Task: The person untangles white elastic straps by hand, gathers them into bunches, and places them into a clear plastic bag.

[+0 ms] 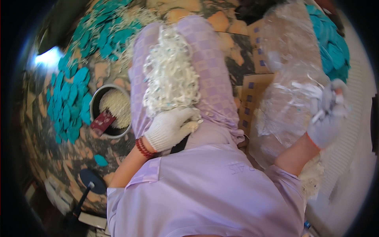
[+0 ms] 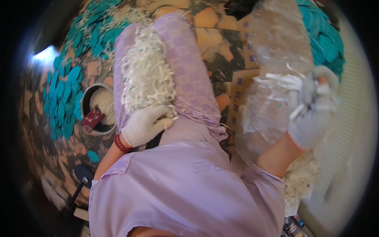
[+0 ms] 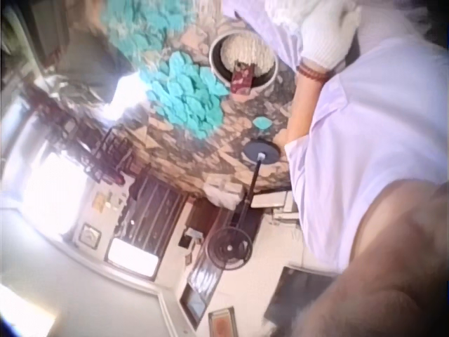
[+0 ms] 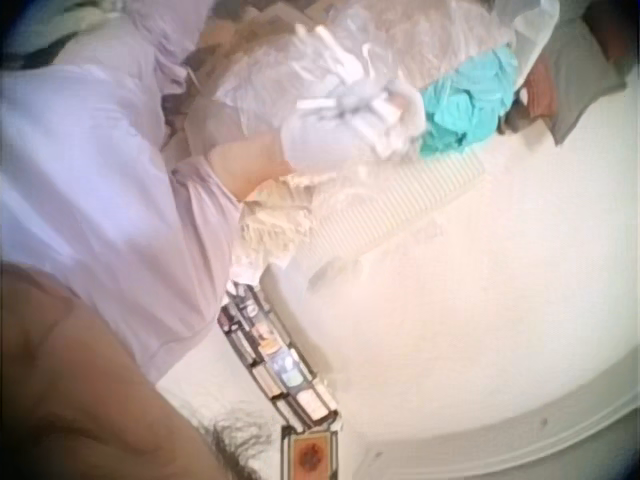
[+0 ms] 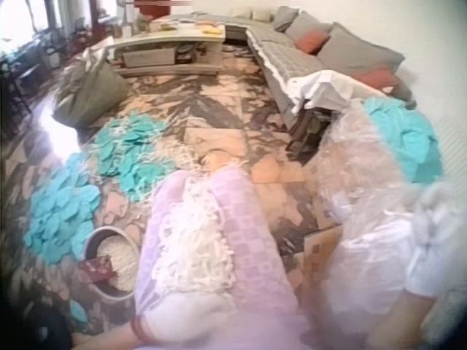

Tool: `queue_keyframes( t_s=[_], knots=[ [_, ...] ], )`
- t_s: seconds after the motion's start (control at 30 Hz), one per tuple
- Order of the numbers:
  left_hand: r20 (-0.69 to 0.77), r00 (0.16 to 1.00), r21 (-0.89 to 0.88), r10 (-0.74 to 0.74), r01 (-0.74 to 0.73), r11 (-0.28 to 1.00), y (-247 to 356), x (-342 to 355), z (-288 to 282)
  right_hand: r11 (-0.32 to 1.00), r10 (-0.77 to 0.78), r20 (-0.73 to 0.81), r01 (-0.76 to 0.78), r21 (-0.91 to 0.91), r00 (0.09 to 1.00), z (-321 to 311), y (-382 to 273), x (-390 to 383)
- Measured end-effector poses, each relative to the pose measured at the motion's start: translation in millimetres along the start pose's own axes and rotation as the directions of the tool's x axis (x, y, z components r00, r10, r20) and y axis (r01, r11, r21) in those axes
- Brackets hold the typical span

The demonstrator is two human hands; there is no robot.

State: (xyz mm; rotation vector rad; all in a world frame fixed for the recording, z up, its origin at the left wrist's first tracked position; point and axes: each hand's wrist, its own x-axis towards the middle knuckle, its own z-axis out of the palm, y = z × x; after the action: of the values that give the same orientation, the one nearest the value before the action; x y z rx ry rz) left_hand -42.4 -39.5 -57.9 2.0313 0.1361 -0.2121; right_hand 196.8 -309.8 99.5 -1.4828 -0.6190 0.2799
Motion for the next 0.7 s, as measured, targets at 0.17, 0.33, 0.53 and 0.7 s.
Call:
queue_keyframes(
  t_s=[0.17,0.33,0.53,0.7],
  knots=[
    [0.035,0.984,0.001,-0.177,0.177,0.984,18,11,-5,0.999,0.022,-0.476,-0.001,0.044,0.879,-72,-29,10],
    [0.038,0.998,0.15,-0.059,0.053,0.987,5,20,5,0.671,-0.591,-0.605,-0.091,-0.736,0.533,-133,-106,3],
    [-0.072,0.993,-0.188,-0.094,0.079,0.979,-3,11,7,-0.038,-0.708,-0.296,-0.453,-0.891,0.641,-288,-97,-26],
    [0.089,0.907,-0.744,-0.412,0.335,0.578,5,-1,-16,-0.194,0.354,-0.065,0.005,-0.981,0.933,-295,-28,-66]
  ],
)
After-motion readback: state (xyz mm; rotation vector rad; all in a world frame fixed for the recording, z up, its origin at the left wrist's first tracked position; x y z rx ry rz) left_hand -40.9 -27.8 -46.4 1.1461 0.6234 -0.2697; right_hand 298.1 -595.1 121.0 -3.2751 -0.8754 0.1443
